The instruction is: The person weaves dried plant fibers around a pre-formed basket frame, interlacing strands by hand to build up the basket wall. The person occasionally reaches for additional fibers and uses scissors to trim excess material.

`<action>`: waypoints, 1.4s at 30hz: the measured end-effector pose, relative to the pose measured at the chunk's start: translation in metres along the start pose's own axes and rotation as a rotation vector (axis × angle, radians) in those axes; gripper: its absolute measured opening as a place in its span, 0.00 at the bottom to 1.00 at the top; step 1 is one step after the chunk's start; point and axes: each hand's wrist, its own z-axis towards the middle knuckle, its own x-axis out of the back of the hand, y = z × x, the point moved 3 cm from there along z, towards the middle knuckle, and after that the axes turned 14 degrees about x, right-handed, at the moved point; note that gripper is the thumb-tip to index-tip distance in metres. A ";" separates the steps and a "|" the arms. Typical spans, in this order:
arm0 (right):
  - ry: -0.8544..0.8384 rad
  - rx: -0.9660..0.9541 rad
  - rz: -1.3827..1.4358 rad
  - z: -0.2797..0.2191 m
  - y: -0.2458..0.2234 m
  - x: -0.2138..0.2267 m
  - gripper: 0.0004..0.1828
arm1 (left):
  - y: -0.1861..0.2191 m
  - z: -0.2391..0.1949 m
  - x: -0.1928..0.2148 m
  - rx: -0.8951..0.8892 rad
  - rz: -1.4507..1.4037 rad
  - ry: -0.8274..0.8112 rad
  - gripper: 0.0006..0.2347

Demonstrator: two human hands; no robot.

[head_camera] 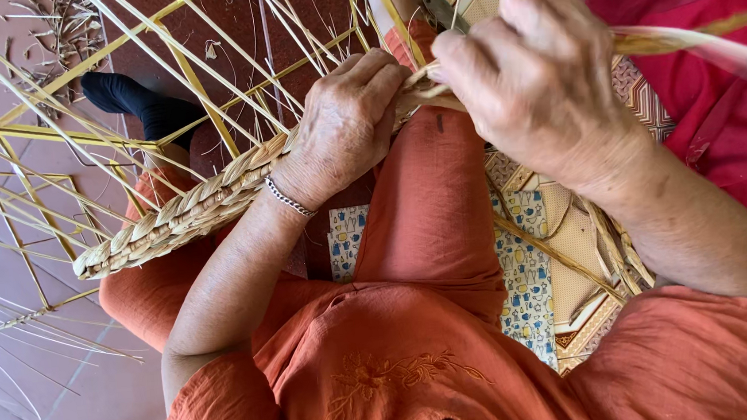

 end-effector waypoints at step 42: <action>0.472 -0.645 1.686 -0.100 -0.095 -0.154 0.12 | -0.002 -0.006 0.004 0.337 -0.346 0.025 0.05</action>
